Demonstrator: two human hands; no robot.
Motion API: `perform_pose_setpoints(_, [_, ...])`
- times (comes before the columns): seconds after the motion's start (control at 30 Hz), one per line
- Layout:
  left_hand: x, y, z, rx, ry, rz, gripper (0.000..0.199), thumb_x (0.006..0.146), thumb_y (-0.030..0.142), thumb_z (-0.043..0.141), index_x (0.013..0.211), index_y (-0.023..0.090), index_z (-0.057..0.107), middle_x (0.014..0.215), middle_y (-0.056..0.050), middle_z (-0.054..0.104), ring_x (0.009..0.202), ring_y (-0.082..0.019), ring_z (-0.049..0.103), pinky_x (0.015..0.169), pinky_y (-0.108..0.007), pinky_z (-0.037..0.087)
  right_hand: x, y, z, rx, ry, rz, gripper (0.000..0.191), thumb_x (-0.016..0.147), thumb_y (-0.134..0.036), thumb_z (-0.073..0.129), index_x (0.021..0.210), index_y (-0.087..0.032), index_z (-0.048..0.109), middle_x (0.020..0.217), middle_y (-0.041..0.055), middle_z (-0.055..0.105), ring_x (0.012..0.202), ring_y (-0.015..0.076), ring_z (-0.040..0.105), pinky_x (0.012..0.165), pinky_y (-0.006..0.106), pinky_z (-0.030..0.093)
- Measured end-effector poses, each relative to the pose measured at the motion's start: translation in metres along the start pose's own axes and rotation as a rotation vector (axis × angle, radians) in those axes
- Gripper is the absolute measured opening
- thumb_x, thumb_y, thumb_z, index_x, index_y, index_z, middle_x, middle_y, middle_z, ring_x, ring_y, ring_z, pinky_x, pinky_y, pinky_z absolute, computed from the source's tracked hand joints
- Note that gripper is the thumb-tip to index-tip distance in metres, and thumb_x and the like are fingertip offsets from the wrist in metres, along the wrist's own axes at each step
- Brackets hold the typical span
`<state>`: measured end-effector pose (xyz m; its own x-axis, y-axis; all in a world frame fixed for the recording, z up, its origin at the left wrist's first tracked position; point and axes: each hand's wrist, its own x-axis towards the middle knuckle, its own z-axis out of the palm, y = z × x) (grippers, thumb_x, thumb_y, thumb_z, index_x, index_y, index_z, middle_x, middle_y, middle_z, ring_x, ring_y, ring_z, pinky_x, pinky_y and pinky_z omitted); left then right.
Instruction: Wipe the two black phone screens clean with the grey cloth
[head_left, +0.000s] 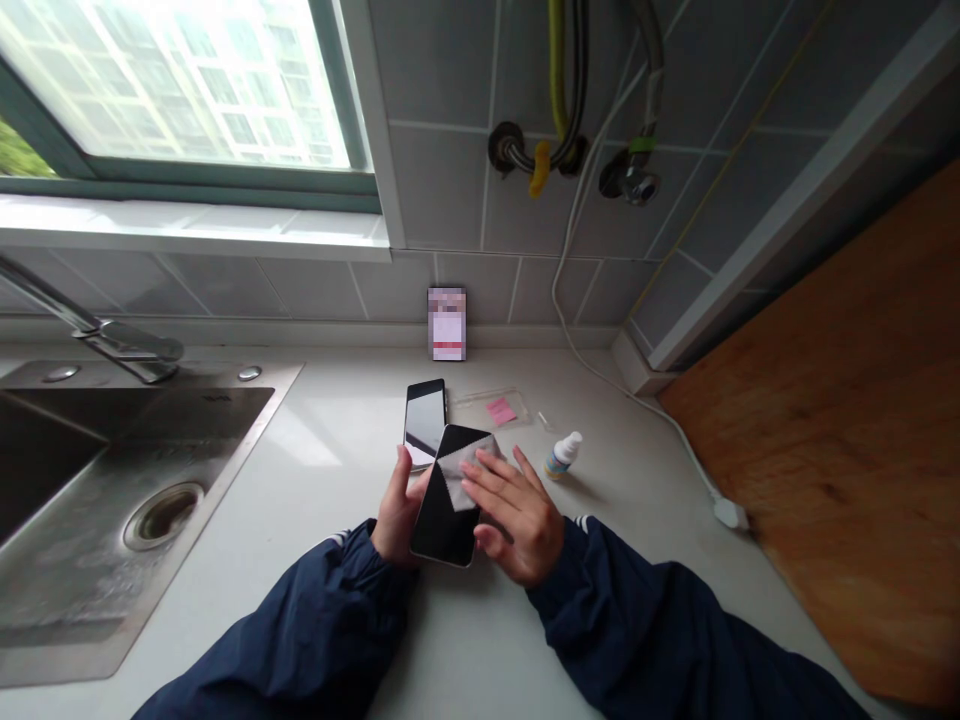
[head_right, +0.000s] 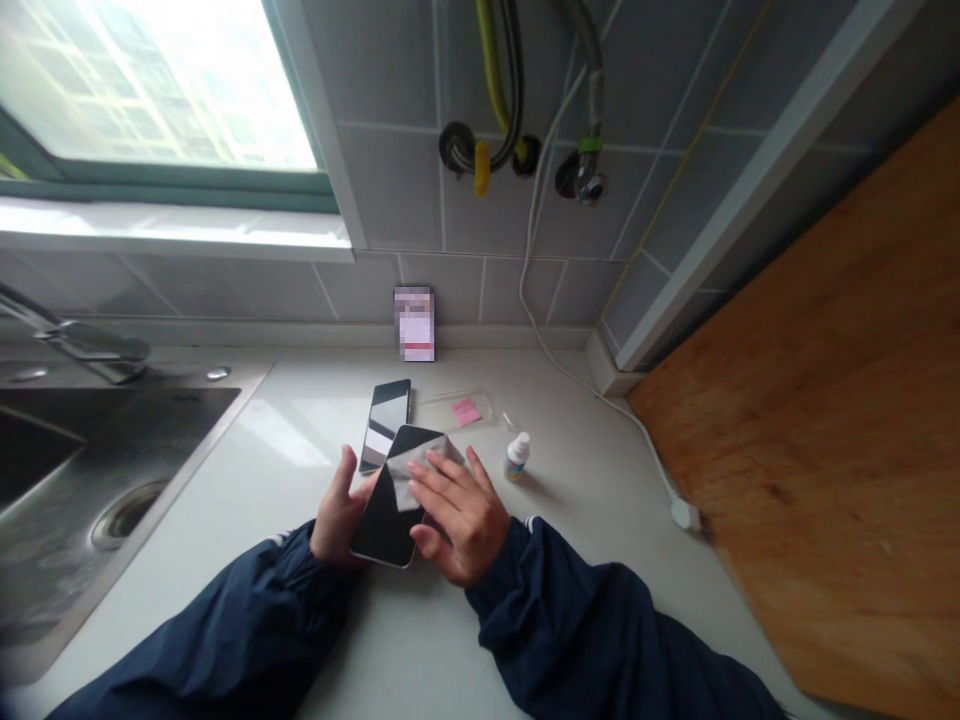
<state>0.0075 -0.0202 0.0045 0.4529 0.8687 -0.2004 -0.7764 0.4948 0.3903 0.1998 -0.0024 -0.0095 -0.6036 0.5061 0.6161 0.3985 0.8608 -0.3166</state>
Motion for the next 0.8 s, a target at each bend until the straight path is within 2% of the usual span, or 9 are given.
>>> perform_pose_setpoints(0.1, [0.0,0.003,-0.001,-0.006,0.063,0.05,0.081,0.093,0.07,0.034,0.149,0.012,0.042,0.109,-0.017,0.07,0.091,-0.029,0.069,0.083,-0.04,0.052,0.0,-0.007,-0.001,0.097,-0.009,-0.104,0.045,0.101,-0.045,0.04,0.124,-0.015,0.065,0.133,0.0105,0.066,0.137,0.0259,0.051,0.123,0.056,0.019])
perform_pose_setpoints(0.27, [0.001,0.003,0.002,0.009,0.1,0.071,0.083,0.093,0.071,0.029,0.144,0.008,0.048,0.102,-0.016,0.072,0.068,-0.022,0.065,0.064,-0.034,0.05,-0.002,-0.017,0.0,0.218,0.026,-0.19,0.046,0.099,-0.052,0.041,0.113,-0.017,0.069,0.118,0.0069,0.074,0.126,0.0233,0.061,0.123,0.052,0.024])
perform_pose_setpoints(0.37, [0.001,0.003,0.004,0.013,0.105,0.066,0.083,0.093,0.071,0.029,0.144,0.008,0.048,0.101,-0.017,0.072,0.068,-0.022,0.066,0.065,-0.033,0.051,-0.002,-0.016,0.0,0.206,0.039,-0.201,0.043,0.101,-0.048,0.04,0.112,-0.018,0.069,0.117,0.0059,0.075,0.125,0.0218,0.062,0.123,0.05,0.026])
perform_pose_setpoints(0.5, [0.001,0.004,0.003,-0.001,0.097,0.043,0.08,0.096,0.067,0.024,0.148,0.008,0.042,0.107,-0.018,0.072,0.085,-0.026,0.07,0.081,-0.037,0.052,0.001,-0.009,-0.001,0.062,0.009,-0.091,0.042,0.103,-0.04,0.036,0.124,-0.017,0.064,0.133,0.0085,0.066,0.136,0.0234,0.052,0.122,0.052,0.024])
perform_pose_setpoints(0.6, [0.002,0.003,0.001,-0.005,0.049,0.036,0.076,0.098,0.064,0.026,0.151,0.011,0.038,0.115,-0.019,0.07,0.1,-0.029,0.069,0.092,-0.041,0.049,0.001,-0.004,0.001,-0.034,-0.02,0.013,0.048,0.105,-0.041,0.031,0.137,-0.015,0.056,0.145,0.0114,0.055,0.144,0.0262,0.041,0.121,0.055,0.024])
perform_pose_setpoints(0.7, [0.002,0.002,0.002,0.018,0.001,0.026,0.074,0.097,0.064,0.026,0.153,0.015,0.037,0.122,-0.019,0.068,0.105,-0.032,0.067,0.093,-0.046,0.049,-0.001,-0.001,0.005,-0.069,-0.005,0.071,0.054,0.105,-0.045,0.028,0.143,-0.013,0.05,0.15,0.0134,0.05,0.147,0.028,0.036,0.12,0.056,0.026])
perform_pose_setpoints(0.8, [0.002,0.001,0.003,0.051,0.0,0.014,0.073,0.097,0.064,0.027,0.151,0.017,0.039,0.122,-0.019,0.068,0.102,-0.033,0.067,0.089,-0.047,0.051,-0.001,-0.001,0.007,-0.082,0.009,0.101,0.055,0.105,-0.045,0.03,0.146,-0.014,0.046,0.152,0.0134,0.047,0.148,0.0288,0.033,0.119,0.057,0.027])
